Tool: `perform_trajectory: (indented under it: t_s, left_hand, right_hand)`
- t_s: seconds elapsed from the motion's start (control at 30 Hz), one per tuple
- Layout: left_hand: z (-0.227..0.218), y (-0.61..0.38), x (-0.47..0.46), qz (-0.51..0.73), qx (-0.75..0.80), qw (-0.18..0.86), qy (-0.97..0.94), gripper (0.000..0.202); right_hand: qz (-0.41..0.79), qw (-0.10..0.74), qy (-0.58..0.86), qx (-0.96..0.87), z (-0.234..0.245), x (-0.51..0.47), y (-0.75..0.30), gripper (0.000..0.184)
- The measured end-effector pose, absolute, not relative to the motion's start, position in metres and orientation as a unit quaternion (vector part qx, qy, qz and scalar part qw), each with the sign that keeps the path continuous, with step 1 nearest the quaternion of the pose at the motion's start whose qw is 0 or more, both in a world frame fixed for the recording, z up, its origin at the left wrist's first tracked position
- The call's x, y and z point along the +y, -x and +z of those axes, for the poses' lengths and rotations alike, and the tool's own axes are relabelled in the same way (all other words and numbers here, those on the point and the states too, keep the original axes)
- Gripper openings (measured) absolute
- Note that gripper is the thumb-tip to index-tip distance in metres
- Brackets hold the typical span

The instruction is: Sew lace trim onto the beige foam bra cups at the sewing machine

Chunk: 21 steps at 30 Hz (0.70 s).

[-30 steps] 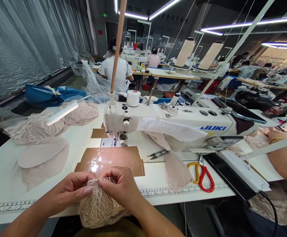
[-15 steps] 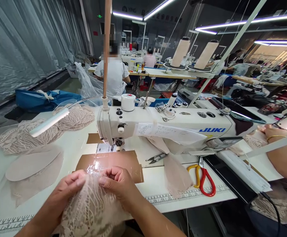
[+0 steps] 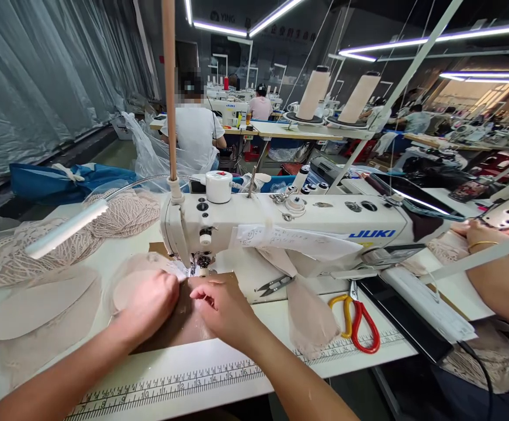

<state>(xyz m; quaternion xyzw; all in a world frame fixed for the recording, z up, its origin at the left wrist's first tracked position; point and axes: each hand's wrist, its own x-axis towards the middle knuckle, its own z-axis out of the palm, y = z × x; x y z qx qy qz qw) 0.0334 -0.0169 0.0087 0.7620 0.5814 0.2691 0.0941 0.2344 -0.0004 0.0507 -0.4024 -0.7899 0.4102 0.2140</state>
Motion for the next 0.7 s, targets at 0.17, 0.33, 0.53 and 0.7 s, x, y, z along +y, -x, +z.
perform_trajectory:
  t_s: [0.17,0.33,0.53,0.7]
  left_hand:
    - [-0.021,-0.059,-0.023,0.192,0.587,0.066,-0.784,0.037]
    - [0.008,-0.056,-0.033,0.141,0.577,0.088,-0.800,0.031]
    - [0.055,-0.020,-0.021,0.151,0.470,0.285,-0.822,0.037]
    - [0.017,-0.007,-0.006,0.204,0.467,0.182,-0.841,0.035]
  right_hand:
    - [0.267,0.147,0.427,-0.851,0.034,0.016,-0.220,0.024]
    - [0.153,0.088,0.374,-0.910,0.019,0.011,-0.207,0.027]
    - [0.078,0.046,0.381,-0.920,0.016,0.006,-0.202,0.027]
    - [0.058,0.049,0.414,-0.907,0.012,0.005,-0.198,0.029]
